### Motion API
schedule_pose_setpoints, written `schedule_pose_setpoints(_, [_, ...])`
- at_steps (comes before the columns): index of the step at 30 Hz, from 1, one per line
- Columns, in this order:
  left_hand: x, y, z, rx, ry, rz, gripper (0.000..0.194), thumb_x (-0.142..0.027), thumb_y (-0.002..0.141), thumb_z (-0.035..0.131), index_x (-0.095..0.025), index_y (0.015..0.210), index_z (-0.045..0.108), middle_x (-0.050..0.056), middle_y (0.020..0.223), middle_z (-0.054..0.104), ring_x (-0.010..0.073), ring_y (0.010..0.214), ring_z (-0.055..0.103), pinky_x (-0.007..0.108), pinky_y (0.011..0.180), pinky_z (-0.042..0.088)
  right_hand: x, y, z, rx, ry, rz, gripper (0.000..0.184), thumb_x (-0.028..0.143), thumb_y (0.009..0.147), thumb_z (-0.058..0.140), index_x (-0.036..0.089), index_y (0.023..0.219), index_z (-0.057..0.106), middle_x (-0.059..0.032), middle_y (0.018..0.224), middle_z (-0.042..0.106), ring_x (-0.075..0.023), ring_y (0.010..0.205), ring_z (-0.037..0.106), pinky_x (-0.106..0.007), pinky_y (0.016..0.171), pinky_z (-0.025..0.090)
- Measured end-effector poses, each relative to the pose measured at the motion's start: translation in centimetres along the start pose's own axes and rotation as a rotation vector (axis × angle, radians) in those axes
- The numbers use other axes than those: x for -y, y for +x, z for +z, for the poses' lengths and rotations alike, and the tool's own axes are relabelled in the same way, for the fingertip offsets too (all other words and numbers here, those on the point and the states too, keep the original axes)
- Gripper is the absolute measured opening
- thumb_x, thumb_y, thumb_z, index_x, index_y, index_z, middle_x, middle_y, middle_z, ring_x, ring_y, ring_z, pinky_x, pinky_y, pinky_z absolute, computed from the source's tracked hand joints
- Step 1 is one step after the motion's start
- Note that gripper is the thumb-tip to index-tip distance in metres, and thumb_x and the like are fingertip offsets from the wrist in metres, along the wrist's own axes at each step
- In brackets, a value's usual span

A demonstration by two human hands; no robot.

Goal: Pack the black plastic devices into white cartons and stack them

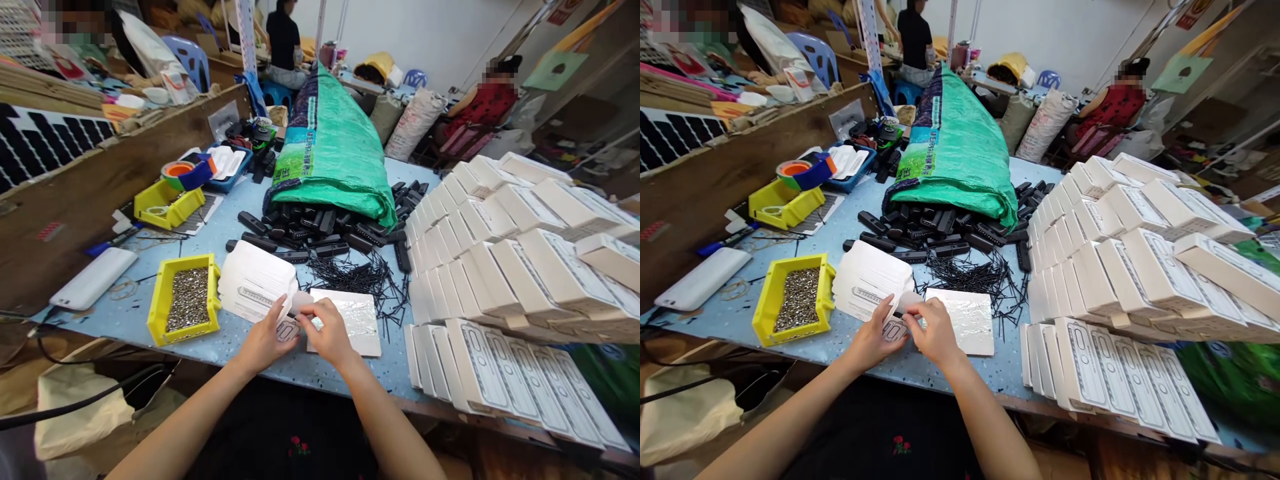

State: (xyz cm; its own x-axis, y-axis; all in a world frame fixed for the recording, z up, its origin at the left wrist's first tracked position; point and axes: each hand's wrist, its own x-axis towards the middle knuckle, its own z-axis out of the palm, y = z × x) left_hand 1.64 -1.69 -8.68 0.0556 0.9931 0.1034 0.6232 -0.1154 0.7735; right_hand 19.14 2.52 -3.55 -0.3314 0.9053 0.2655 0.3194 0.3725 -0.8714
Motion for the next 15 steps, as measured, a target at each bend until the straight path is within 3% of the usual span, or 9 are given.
schedule_pose_setpoints(2, [0.2,0.0,0.3,-0.022,0.025,0.025,0.069,-0.032,0.074,0.066,-0.023,0.134,0.034,0.011,0.117,0.064,0.0254,0.100,0.066,0.037,0.081,0.054,-0.3,-0.2,0.4,-0.038,0.043,0.035,0.010,0.031,0.081,0.065,0.022,0.083,0.070,-0.0051,0.089,0.064,-0.0185,0.090,0.055,-0.036,0.086,0.046])
schedule_pose_setpoints(5, [0.2,0.2,0.4,-0.018,0.065,0.035,0.057,-0.032,0.073,0.068,-0.022,0.123,0.043,0.008,0.109,0.066,0.0235,0.089,0.068,0.035,0.074,0.055,-1.8,0.0,1.4,-0.125,0.361,0.236,0.028,0.035,0.079,0.066,0.024,0.104,0.066,-0.0042,0.098,0.059,-0.0130,0.079,0.054,-0.028,0.074,0.049])
schedule_pose_setpoints(10, [-0.5,0.9,-0.4,-0.009,0.054,0.143,0.059,-0.027,0.076,0.066,-0.024,0.129,0.041,0.009,0.122,0.059,0.0228,0.110,0.061,0.035,0.088,0.052,-3.6,0.0,3.2,-0.294,0.740,0.457,0.052,0.041,0.075,0.070,0.031,0.124,0.053,-0.0008,0.110,0.055,-0.0072,0.073,0.053,-0.021,0.067,0.048])
schedule_pose_setpoints(11, [-0.6,1.0,-0.5,0.012,0.054,0.150,0.055,-0.026,0.075,0.065,-0.025,0.126,0.044,0.008,0.119,0.060,0.0226,0.108,0.061,0.035,0.087,0.052,-3.7,0.0,3.4,-0.264,0.780,0.500,0.053,0.042,0.074,0.070,0.030,0.123,0.054,-0.0009,0.108,0.057,-0.0073,0.071,0.054,-0.021,0.066,0.048])
schedule_pose_setpoints(13, [-0.8,1.0,-0.6,0.055,0.048,0.158,0.047,-0.026,0.074,0.065,-0.025,0.118,0.049,0.007,0.111,0.062,0.0225,0.102,0.064,0.034,0.082,0.053,-3.7,0.0,3.5,-0.085,0.811,0.539,0.053,0.047,0.071,0.072,0.024,0.117,0.060,-0.0031,0.103,0.063,-0.0108,0.073,0.058,-0.025,0.069,0.051])
schedule_pose_setpoints(15, [-0.8,0.9,-0.5,0.069,0.016,0.139,0.058,-0.027,0.072,0.066,-0.023,0.125,0.044,0.008,0.112,0.062,0.0233,0.098,0.065,0.035,0.079,0.053,-3.4,0.0,3.5,0.048,0.753,0.462,0.049,0.051,0.073,0.070,0.019,0.110,0.067,-0.0065,0.103,0.067,-0.0173,0.088,0.063,-0.033,0.083,0.052])
